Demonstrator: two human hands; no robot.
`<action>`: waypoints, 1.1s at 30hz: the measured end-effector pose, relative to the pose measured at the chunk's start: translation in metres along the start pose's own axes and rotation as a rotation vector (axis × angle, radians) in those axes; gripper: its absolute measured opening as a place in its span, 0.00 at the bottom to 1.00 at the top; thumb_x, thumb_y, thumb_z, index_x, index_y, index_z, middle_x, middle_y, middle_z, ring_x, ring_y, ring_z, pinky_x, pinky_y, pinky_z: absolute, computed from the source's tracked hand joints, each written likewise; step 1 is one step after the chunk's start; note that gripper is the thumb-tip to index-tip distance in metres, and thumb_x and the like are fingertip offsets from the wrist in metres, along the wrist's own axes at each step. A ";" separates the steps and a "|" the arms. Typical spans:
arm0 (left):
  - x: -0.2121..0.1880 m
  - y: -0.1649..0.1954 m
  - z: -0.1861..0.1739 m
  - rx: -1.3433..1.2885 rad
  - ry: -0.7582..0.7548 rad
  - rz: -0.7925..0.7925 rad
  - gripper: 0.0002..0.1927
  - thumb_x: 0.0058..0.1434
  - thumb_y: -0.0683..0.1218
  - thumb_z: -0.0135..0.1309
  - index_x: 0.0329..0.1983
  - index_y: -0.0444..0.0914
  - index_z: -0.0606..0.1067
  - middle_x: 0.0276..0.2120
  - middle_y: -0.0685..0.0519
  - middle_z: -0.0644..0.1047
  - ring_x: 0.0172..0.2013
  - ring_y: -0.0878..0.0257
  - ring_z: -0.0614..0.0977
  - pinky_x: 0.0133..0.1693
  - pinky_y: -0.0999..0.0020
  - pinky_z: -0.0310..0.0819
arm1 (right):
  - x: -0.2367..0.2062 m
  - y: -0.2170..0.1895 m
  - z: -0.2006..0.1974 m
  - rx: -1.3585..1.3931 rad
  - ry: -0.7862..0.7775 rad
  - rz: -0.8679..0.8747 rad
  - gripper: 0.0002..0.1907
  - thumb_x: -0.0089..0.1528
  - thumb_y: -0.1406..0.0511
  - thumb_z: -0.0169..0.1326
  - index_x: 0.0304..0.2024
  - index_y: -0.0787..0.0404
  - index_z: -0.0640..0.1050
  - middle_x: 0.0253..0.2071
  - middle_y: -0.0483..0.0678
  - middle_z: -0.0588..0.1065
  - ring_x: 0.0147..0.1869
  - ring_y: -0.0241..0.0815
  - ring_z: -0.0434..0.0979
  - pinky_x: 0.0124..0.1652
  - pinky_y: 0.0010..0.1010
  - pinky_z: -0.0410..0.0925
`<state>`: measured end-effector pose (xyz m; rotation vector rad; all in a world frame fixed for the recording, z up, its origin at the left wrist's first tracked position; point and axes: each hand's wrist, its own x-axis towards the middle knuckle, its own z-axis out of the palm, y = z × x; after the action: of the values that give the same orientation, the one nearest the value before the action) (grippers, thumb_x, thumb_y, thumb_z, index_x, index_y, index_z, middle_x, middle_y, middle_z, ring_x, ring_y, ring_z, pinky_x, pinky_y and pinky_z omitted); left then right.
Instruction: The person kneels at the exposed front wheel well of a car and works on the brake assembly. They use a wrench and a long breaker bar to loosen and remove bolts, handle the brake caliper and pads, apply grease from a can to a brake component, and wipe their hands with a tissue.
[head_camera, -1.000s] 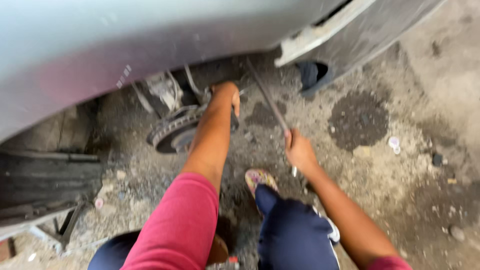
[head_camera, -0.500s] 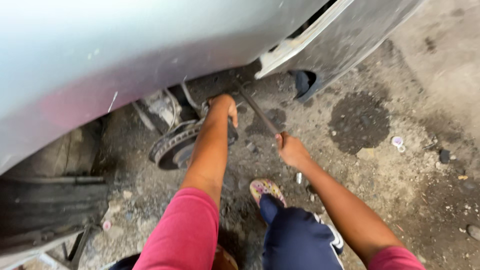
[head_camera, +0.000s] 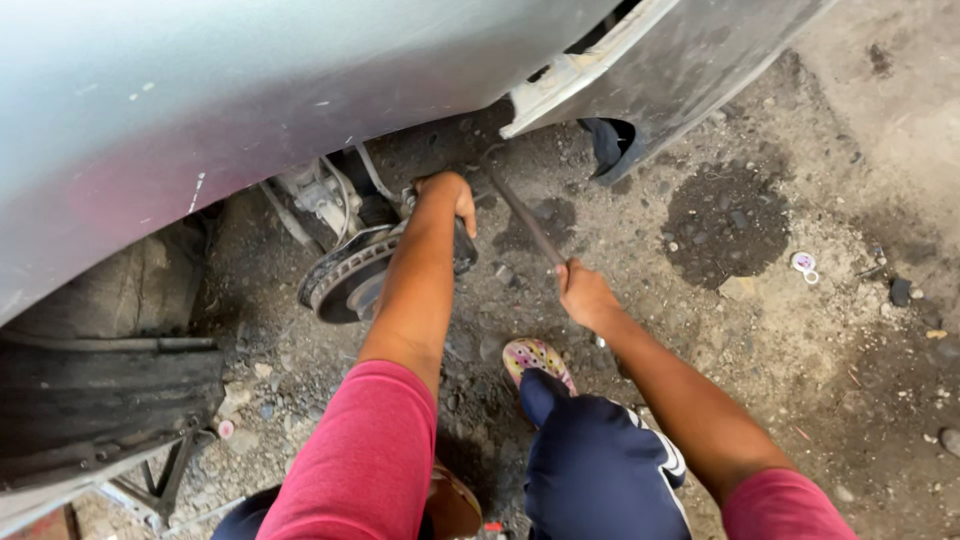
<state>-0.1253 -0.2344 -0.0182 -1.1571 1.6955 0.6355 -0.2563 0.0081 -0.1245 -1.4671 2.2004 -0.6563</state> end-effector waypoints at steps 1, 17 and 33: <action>-0.006 0.001 0.004 0.074 0.118 0.005 0.41 0.45 0.64 0.72 0.59 0.38 0.79 0.64 0.46 0.74 0.64 0.47 0.74 0.67 0.47 0.58 | -0.003 0.003 0.003 0.028 0.010 -0.017 0.21 0.71 0.53 0.40 0.46 0.65 0.71 0.28 0.69 0.75 0.33 0.75 0.76 0.36 0.62 0.69; 0.011 0.002 0.002 0.137 0.196 -0.020 0.34 0.51 0.63 0.67 0.58 0.42 0.80 0.60 0.50 0.77 0.60 0.51 0.76 0.66 0.50 0.58 | -0.028 0.015 0.026 -0.014 -0.125 0.018 0.22 0.72 0.51 0.39 0.47 0.62 0.74 0.38 0.69 0.77 0.43 0.73 0.78 0.45 0.60 0.70; 0.023 -0.001 0.005 0.164 0.125 -0.049 0.33 0.51 0.66 0.63 0.57 0.47 0.82 0.62 0.57 0.78 0.66 0.59 0.72 0.69 0.40 0.46 | -0.149 0.111 0.039 -0.296 -0.239 0.476 0.25 0.68 0.45 0.41 0.57 0.51 0.73 0.40 0.60 0.81 0.47 0.63 0.82 0.46 0.54 0.74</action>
<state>-0.1245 -0.2407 -0.0412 -1.1365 1.7828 0.3928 -0.2620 0.1780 -0.2101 -1.0123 2.3922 0.0018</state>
